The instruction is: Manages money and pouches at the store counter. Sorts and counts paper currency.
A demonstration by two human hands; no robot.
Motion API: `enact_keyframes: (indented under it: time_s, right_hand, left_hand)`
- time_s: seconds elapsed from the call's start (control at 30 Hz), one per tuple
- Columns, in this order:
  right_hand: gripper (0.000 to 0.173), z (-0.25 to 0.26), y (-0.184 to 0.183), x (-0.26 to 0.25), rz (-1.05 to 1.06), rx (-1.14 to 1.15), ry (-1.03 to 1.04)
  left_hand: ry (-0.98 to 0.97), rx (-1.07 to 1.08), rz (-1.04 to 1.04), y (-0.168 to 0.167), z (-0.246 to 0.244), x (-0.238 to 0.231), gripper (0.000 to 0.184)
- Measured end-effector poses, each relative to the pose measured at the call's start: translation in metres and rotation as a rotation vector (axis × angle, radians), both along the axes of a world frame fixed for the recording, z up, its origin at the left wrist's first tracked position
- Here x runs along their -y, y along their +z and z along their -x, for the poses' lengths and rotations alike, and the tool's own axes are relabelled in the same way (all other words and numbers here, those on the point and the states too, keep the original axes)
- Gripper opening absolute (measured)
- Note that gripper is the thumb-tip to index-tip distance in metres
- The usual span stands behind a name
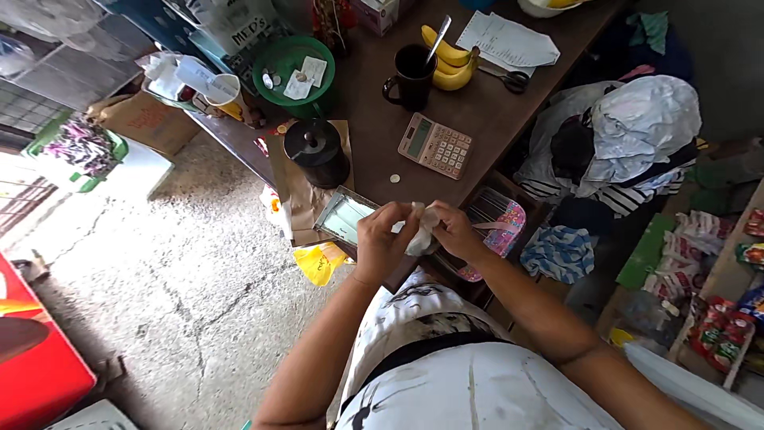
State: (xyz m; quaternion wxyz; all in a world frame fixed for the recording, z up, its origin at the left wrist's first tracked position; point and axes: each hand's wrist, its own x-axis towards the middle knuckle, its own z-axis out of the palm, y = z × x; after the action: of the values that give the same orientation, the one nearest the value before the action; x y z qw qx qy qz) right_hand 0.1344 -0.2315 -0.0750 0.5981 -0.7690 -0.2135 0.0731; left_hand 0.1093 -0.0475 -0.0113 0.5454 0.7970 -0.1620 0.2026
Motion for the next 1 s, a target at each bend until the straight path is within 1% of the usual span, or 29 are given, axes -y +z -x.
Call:
enact_keyframes:
  time_s: [0.1, 0.2, 0.3, 0.33, 0.4, 0.43, 0.5, 0.53, 0.6, 0.63, 0.7, 0.77, 0.83, 0.87, 0.9, 0.93, 1.0]
  right_hand:
    - [0.017, -0.016, 0.004, -0.001, -0.01, 0.105, -0.052]
    - [0.017, -0.024, 0.007, -0.006, -0.084, 0.116, -0.073]
    - [0.018, -0.019, 0.021, -0.01, -0.108, 0.006, -0.197]
    - [0.021, -0.012, 0.026, -0.011, -0.107, -0.072, -0.233]
    - [0.03, 0.007, 0.034, -0.016, -0.115, -0.287, -0.193]
    - [0.033, 0.016, 0.035, -0.02, -0.117, -0.353, -0.16]
    - [0.027, 0.027, 0.036, -0.026, -0.093, -0.367, -0.137]
    - [0.022, 0.029, 0.034, -0.025, -0.083, -0.324, -0.143]
    - [0.015, 0.028, 0.031, -0.019, -0.123, -0.272, -0.16]
    - [0.012, 0.027, 0.029, -0.015, -0.178, -0.29, -0.17]
    - [0.008, 0.026, 0.025, -0.006, -0.314, -0.366, -0.198]
    - [0.012, 0.026, 0.024, -0.002, -0.454, -0.456, -0.249]
    - [0.021, 0.023, 0.028, 0.0, -0.568, -0.525, -0.27]
    - [0.022, 0.022, 0.029, 0.003, -0.563, -0.503, -0.25]
    - [0.018, 0.022, 0.031, 0.005, -0.483, -0.432, -0.21]
    - [0.013, 0.023, 0.033, 0.006, -0.356, -0.343, -0.148]
    - [0.038, 0.031, 0.041, 0.001, -0.139, -0.23, -0.047]
  left_hand:
    - [-0.004, -0.067, 0.144, 0.003, -0.002, 0.002, 0.014]
    - [-0.022, -0.106, 0.222, -0.006, 0.001, -0.002, 0.015]
    - [0.021, -0.228, 0.326, -0.019, 0.015, -0.001, 0.023]
    - [0.05, -0.314, 0.393, -0.021, 0.02, 0.001, 0.029]
    - [0.067, -0.529, 0.562, -0.02, 0.029, 0.01, 0.049]
    - [0.051, -0.607, 0.62, -0.018, 0.031, 0.015, 0.048]
    - [0.054, -0.65, 0.671, -0.016, 0.031, 0.021, 0.023]
    - [0.062, -0.659, 0.7, -0.015, 0.03, 0.02, 0.02]
    - [0.052, -0.681, 0.821, -0.011, 0.027, 0.016, 0.02]
    - [0.044, -0.683, 0.875, -0.009, 0.027, 0.013, 0.018]
    - [0.029, -0.656, 0.898, -0.01, 0.027, 0.007, 0.017]
    - [0.025, -0.661, 0.918, -0.01, 0.029, 0.006, 0.019]
    - [0.036, -0.696, 0.987, -0.013, 0.032, 0.007, 0.022]
    - [0.029, -0.703, 1.005, -0.015, 0.034, 0.007, 0.019]
    - [0.002, -0.698, 0.997, -0.018, 0.035, 0.007, 0.015]
    - [-0.045, -0.694, 0.96, -0.019, 0.036, 0.007, 0.018]
    - [-0.115, -0.687, 0.895, -0.017, 0.036, 0.012, 0.027]
